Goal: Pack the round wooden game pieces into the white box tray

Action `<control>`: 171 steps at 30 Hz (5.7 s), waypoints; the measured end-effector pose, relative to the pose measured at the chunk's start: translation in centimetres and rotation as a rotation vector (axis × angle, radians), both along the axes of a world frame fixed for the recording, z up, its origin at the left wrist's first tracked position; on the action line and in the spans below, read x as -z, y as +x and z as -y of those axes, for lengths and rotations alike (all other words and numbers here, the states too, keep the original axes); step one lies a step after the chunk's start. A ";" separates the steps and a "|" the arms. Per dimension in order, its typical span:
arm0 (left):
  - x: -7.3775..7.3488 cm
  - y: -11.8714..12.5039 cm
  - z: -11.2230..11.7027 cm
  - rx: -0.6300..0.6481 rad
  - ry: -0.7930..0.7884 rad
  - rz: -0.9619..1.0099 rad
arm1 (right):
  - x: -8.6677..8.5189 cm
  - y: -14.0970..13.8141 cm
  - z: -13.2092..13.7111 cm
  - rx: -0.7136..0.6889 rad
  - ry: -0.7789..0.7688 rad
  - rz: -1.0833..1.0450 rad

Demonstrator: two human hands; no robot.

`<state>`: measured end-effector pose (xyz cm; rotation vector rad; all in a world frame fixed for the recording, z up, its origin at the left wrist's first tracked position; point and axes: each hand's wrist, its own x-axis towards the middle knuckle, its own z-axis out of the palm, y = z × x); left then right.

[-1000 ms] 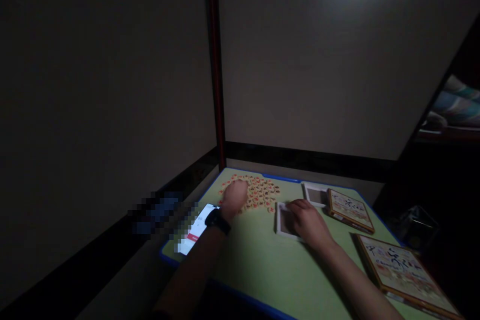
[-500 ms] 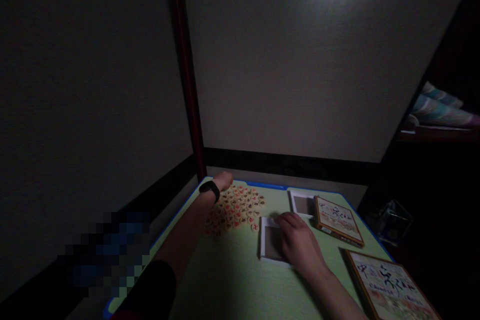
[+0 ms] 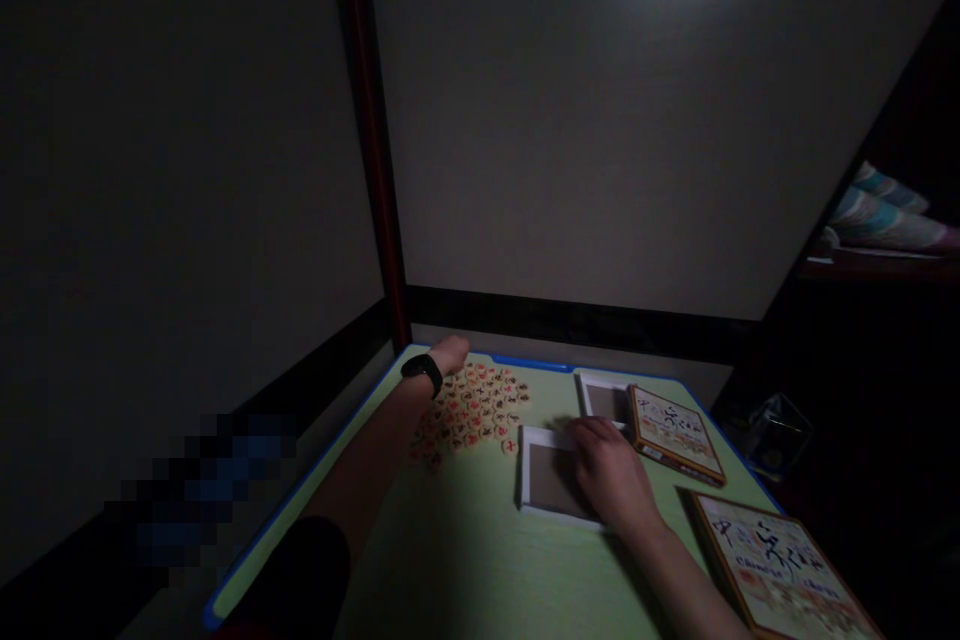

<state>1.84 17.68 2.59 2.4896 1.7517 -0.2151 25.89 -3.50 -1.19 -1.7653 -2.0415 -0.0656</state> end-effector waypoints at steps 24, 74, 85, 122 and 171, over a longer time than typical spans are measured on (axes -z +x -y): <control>-1.6 1.6 2.8 0.077 0.188 0.121 | 0.0 0.1 -0.1 0.007 0.038 -0.019; 4.9 5.3 15.9 0.153 0.236 0.570 | -0.4 -2.5 -0.2 -0.116 -0.167 0.112; 5.1 5.2 15.7 0.149 0.225 0.583 | -0.8 -2.6 0.0 -0.041 -0.167 0.159; 4.5 5.0 16.1 0.220 0.235 0.631 | 1.2 -2.8 -1.7 0.014 -0.081 -0.494; 3.6 1.4 14.2 -0.053 0.344 0.423 | -0.1 -0.7 -0.4 -0.018 -0.099 0.047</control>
